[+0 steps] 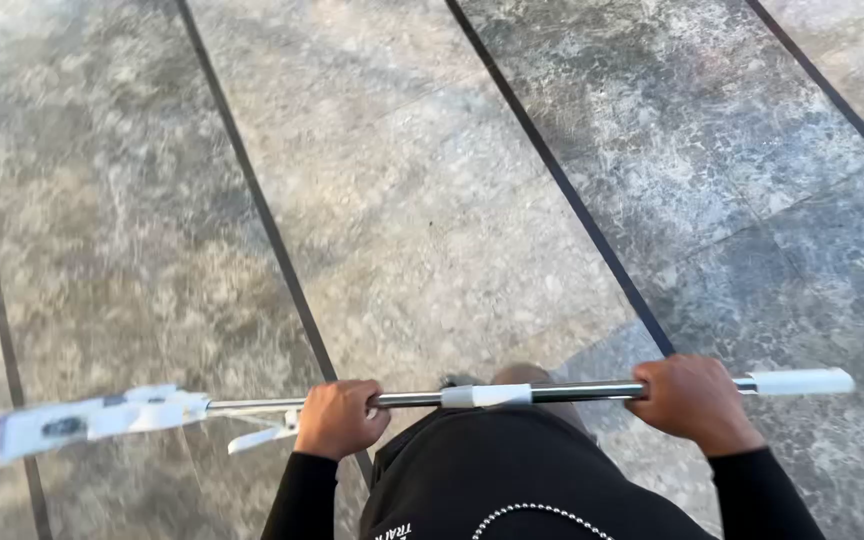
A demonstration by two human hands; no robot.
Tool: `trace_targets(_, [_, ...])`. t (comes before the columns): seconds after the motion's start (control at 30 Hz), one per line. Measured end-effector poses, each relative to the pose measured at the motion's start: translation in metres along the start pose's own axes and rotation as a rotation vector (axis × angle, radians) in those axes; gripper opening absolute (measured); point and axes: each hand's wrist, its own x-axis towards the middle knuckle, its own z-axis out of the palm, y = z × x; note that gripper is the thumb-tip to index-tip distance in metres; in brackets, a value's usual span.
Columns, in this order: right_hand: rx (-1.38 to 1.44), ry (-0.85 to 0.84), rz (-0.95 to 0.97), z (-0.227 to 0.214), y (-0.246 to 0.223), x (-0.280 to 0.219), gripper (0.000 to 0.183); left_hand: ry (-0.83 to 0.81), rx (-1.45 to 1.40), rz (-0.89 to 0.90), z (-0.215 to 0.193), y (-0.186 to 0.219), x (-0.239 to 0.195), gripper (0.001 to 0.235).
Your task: The person mops a tiled floor using a flat mop with a long handle. They push and pull the mop across the surface in a repetitive back-and-forth motion, covering a large area of the floor.
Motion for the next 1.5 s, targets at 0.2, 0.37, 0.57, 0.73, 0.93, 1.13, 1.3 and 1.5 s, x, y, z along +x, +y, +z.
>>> trace_targets(0.2, [0.161,0.129,0.116,-0.054,-0.002,0.128,0.03,0.099,-0.102,0.303,-0.063,-0.039,0.196,0.016])
trace_targets(0.37, [0.111,0.217,-0.03,-0.117,-0.016,0.29,0.036,0.043,0.013,0.09,-0.125,-0.069,0.329,0.01])
trace_targets(0.57, [0.177,0.342,-0.286,-0.274,-0.066,0.452,0.031,0.119,-0.021,-0.051,-0.219,-0.12,0.443,0.014])
trace_targets(0.73, [0.286,0.599,-0.498,-0.368,-0.113,0.594,0.028,0.109,0.01,-0.204,-0.256,-0.214,0.562,0.018])
trace_targets(0.93, [0.193,0.61,-0.253,-0.428,-0.164,0.71,0.025,0.038,0.036,-0.088,-0.35,-0.302,0.739,0.021])
trace_targets(1.13, [0.163,0.177,0.182,-0.457,-0.135,0.783,0.038,-0.195,0.186,0.146,-0.427,-0.313,0.958,0.017])
trace_targets(1.3, [0.248,-0.275,0.473,-0.442,-0.099,0.862,0.029,-0.282,0.302,0.432,-0.441,-0.312,1.168,0.017])
trace_targets(1.5, [0.742,-0.335,0.307,-0.441,-0.132,0.988,0.04,0.148,-0.118,0.663,-0.462,-0.274,1.319,0.018])
